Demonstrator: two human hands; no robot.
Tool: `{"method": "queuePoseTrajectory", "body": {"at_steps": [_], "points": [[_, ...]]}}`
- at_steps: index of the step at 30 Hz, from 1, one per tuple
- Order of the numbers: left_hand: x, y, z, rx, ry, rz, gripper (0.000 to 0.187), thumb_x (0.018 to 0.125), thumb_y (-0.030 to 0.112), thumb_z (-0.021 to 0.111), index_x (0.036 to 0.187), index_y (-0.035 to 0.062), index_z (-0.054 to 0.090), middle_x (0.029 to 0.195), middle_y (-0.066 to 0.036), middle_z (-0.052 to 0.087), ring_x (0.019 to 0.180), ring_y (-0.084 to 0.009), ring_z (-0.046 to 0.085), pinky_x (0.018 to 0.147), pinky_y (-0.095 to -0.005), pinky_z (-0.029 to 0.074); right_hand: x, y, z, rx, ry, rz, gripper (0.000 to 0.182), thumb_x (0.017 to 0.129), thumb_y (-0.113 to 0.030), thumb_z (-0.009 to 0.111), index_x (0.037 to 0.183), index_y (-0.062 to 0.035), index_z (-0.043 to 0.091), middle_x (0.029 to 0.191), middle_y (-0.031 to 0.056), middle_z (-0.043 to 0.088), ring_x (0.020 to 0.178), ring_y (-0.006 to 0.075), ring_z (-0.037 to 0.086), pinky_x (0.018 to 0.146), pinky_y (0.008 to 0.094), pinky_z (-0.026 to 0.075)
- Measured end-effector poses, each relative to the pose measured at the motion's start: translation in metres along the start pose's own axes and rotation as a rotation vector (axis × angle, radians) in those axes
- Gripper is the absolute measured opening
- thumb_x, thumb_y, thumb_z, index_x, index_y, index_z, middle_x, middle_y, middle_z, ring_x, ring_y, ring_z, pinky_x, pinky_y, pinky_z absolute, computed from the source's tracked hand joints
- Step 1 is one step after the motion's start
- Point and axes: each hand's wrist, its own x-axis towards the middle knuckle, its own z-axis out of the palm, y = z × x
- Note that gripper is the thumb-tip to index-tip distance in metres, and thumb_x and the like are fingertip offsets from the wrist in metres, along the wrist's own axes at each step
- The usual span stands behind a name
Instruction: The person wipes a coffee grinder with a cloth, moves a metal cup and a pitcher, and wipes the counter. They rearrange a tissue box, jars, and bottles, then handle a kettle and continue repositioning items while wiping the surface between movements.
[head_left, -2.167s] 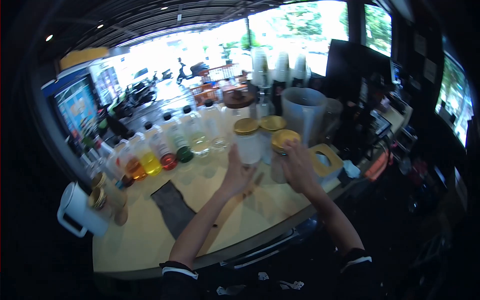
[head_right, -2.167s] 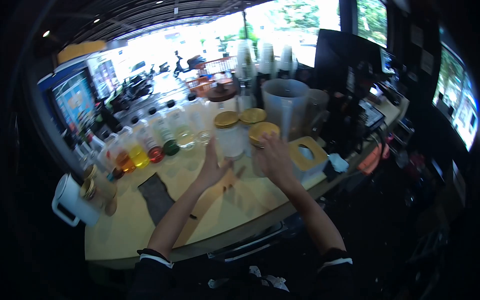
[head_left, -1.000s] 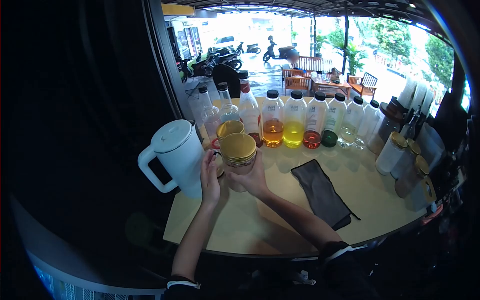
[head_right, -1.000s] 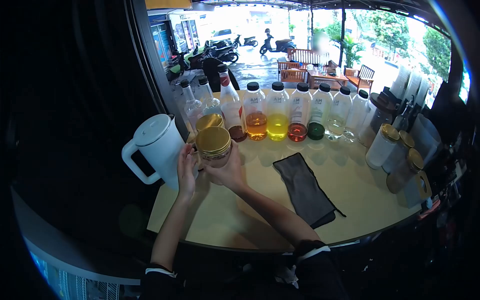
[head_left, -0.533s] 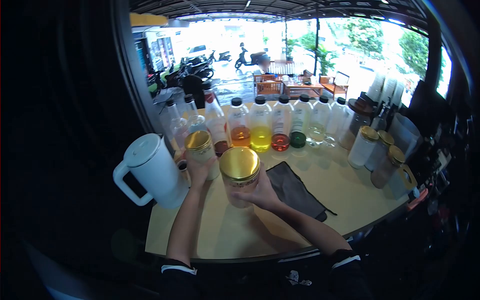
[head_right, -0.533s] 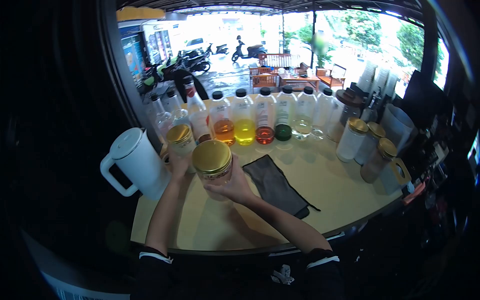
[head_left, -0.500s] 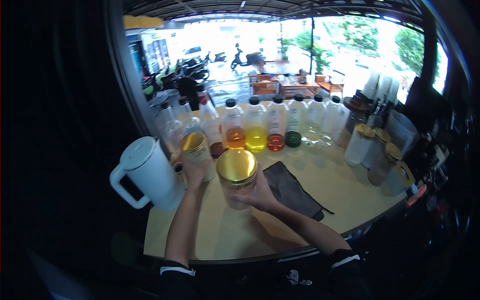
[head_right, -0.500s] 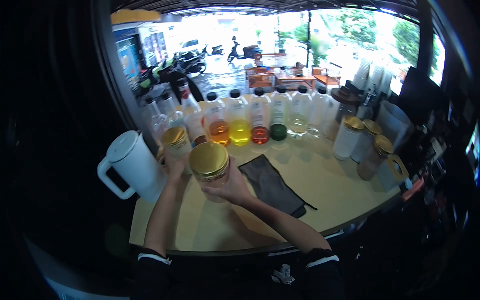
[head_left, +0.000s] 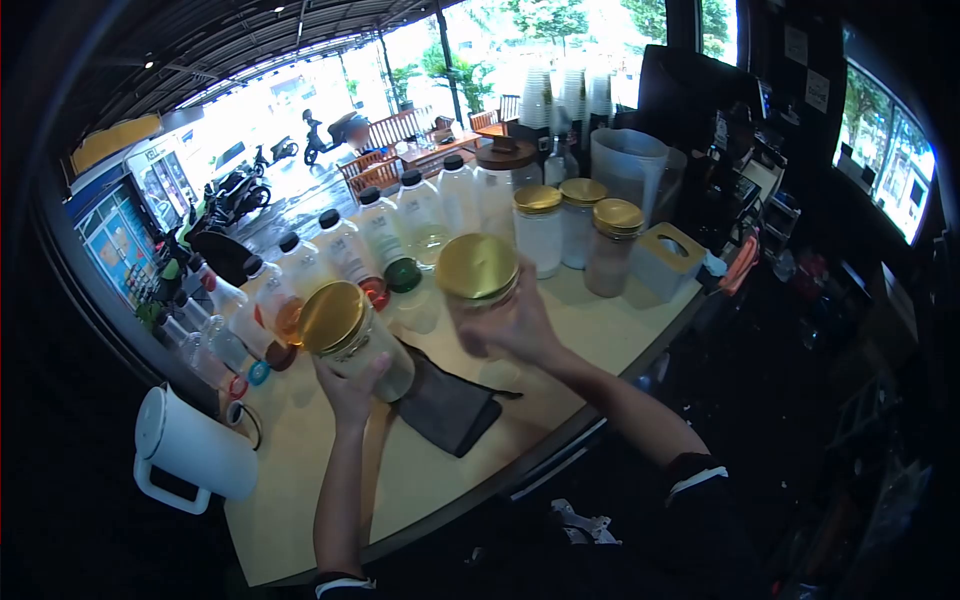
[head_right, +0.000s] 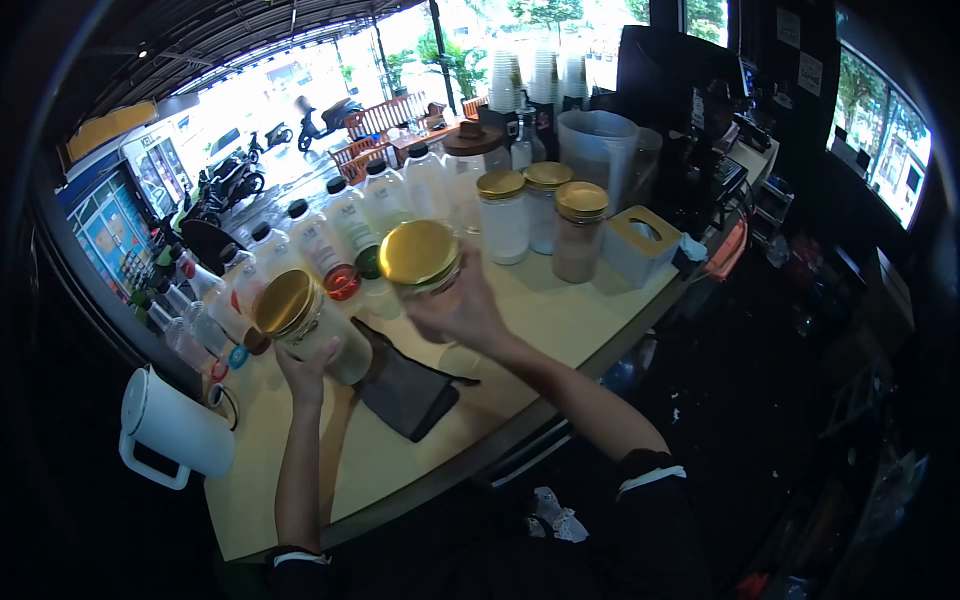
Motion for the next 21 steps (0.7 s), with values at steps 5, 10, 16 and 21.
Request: {"method": "queuePoseTrajectory", "body": {"at_steps": [5,10,16,21], "points": [[-0.016,0.002,0.08,-0.066,-0.099,0.022,0.081,0.061,0.012,0.086,0.126,0.0017,0.039,0.116,-0.011,0.054,0.104,-0.0203,0.056,0.089,-0.0349,0.049,0.003,0.029,-0.1,-0.544,0.209,0.065,0.103,0.057,-0.019,0.088,0.131,0.0002,0.018,0.125,0.0195,0.04,0.118,0.0297,0.046,0.102,0.0386,0.039],[-0.031,0.01,0.129,-0.056,-0.208,0.039,0.078,0.061,0.012,0.086,0.123,0.001,0.041,0.115,-0.012,0.057,0.104,-0.021,0.058,0.089,-0.036,0.05,0.008,0.054,-0.13,-0.555,0.258,-0.004,0.103,0.059,-0.015,0.086,0.133,0.0003,0.016,0.129,0.0218,0.035,0.124,0.0326,0.039,0.105,0.041,0.034],[-0.046,0.025,0.157,-0.098,-0.229,0.017,0.078,0.06,0.01,0.086,0.124,0.0009,0.041,0.115,-0.012,0.057,0.104,-0.0214,0.059,0.09,-0.0363,0.05,0.007,0.063,-0.134,-0.574,0.192,0.083,0.101,0.066,-0.013,0.081,0.138,0.0005,0.011,0.135,0.0232,0.031,0.13,0.0357,0.033,0.107,0.042,0.031],[-0.048,0.023,0.178,-0.099,-0.272,-0.02,0.079,0.061,0.009,0.086,0.124,0.001,0.04,0.115,-0.012,0.057,0.105,-0.0213,0.059,0.091,-0.0365,0.05,-0.008,0.058,-0.146,-0.59,0.095,0.1,0.091,0.077,-0.009,0.07,0.143,-0.0004,0.008,0.141,0.0238,0.026,0.134,0.0366,0.028,0.111,0.0419,0.024]]}}
